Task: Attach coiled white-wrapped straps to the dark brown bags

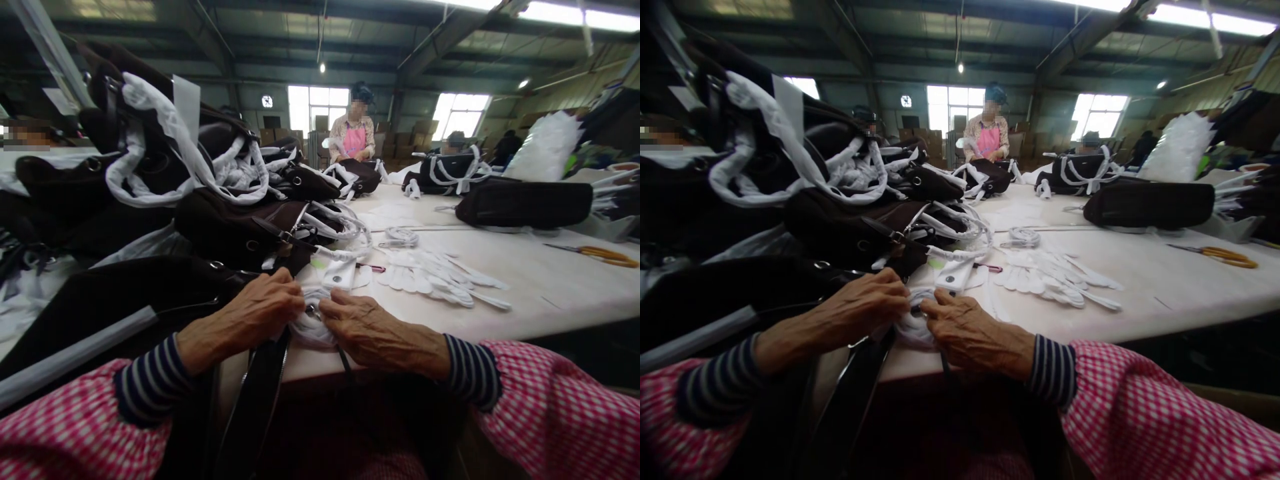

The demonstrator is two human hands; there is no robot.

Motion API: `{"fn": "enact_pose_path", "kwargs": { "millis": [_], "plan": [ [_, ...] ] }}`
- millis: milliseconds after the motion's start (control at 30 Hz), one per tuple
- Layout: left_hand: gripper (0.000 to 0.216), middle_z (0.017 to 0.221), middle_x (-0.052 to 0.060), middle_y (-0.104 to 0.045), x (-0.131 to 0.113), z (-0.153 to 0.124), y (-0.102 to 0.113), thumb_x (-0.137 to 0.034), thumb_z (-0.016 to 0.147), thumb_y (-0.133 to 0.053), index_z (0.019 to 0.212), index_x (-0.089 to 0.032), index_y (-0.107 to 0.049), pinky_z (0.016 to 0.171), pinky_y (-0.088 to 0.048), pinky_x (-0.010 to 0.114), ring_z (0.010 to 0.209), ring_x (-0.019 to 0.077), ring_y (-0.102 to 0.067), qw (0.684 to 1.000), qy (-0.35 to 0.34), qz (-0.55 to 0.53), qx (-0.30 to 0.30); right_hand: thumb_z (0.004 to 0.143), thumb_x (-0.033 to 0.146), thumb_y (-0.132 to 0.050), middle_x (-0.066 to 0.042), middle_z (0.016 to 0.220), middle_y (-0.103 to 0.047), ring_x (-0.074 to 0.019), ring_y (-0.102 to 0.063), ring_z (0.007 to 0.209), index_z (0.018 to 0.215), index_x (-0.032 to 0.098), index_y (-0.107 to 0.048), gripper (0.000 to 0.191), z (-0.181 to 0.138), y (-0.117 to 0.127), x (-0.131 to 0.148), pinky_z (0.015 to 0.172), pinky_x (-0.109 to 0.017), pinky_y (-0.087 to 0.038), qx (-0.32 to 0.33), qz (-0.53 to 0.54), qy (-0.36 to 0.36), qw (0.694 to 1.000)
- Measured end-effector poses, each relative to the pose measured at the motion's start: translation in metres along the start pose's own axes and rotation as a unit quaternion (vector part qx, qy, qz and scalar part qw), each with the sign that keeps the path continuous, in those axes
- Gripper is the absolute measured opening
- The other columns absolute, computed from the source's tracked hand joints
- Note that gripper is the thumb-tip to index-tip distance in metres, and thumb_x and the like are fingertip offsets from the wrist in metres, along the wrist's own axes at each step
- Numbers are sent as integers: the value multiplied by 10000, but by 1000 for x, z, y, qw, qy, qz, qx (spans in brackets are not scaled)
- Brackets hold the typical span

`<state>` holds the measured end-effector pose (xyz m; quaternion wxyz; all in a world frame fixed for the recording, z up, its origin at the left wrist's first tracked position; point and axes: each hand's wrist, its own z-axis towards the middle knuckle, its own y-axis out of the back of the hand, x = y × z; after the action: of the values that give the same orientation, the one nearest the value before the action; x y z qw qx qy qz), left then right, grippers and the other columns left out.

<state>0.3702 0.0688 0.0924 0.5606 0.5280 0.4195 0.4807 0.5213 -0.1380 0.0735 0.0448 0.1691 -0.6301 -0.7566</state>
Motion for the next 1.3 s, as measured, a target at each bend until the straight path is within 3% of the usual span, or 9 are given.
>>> {"fn": "enact_pose_path", "kwargs": {
  "millis": [100,167,333,533,633,800,1067,1200,1300],
  "plan": [
    [123,1106,72,-603,-13,4,4,-130,951,-578,959,-220,-661,938,-394,405,1094,264,-494,997,-14,65,-39,957,136,-551,-138,1036,-564,-259,-451,949,905,124,-648,110,0,0,1,794,-379,-455,0,4,-8,1000],
    [191,1064,78,-589,-17,6,0,-66,923,-554,1005,-214,-642,982,-394,428,1087,260,-506,995,-20,83,-44,948,115,-548,-141,1048,-563,-262,-455,966,932,112,-654,107,0,0,1,797,-374,-458,-5,5,-18,1000],
    [236,910,62,-588,-20,3,-12,-26,897,-523,1010,-206,-626,880,-430,416,922,239,-528,996,7,91,-26,931,130,-574,-148,1086,-566,-280,-463,1004,985,97,-658,105,2,-2,2,832,-389,-471,-7,7,-21,1000],
    [208,985,78,-619,-36,-4,-7,-42,901,-511,998,-186,-627,779,-475,380,949,248,-528,996,48,59,-37,955,147,-559,-117,1063,-570,-260,-470,970,972,126,-638,83,1,-7,0,891,-400,-470,-29,12,-8,999],
    [98,939,76,-617,-45,-1,-11,-98,919,-570,908,-178,-626,773,-506,381,953,262,-537,992,71,56,-89,938,155,-578,-112,1061,-574,-259,-476,979,927,145,-619,44,2,-12,-1,854,-385,-475,-53,27,-14,998],
    [245,894,74,-626,-56,2,-33,64,863,-513,857,-162,-608,732,-512,373,873,252,-544,983,47,89,-155,903,76,-548,-87,1014,-599,-231,-502,961,925,151,-612,100,4,-16,-3,881,-360,-483,-70,85,-49,993],
    [295,950,49,-653,-51,-7,-51,-5,985,-455,1225,-148,-549,750,-488,307,851,193,-580,957,13,-10,-289,921,85,-546,-77,994,-598,-218,-501,957,902,159,-598,92,-1,-15,-8,881,-338,-476,-82,108,-35,990],
    [213,820,18,-610,-51,-9,-42,-12,969,-496,906,-188,-598,670,-405,322,772,194,-547,976,44,-1,-212,932,103,-552,-74,1013,-600,-212,-509,986,901,163,-596,81,-2,-15,-8,882,-329,-472,-77,116,-48,989],
    [262,820,27,-609,-51,-7,-30,34,911,-493,852,-193,-610,664,-360,346,753,204,-518,987,62,54,-138,930,113,-554,-74,1028,-603,-209,-515,990,911,161,-606,73,-2,-14,-6,863,-319,-470,-80,114,-63,988]
  ]
}}
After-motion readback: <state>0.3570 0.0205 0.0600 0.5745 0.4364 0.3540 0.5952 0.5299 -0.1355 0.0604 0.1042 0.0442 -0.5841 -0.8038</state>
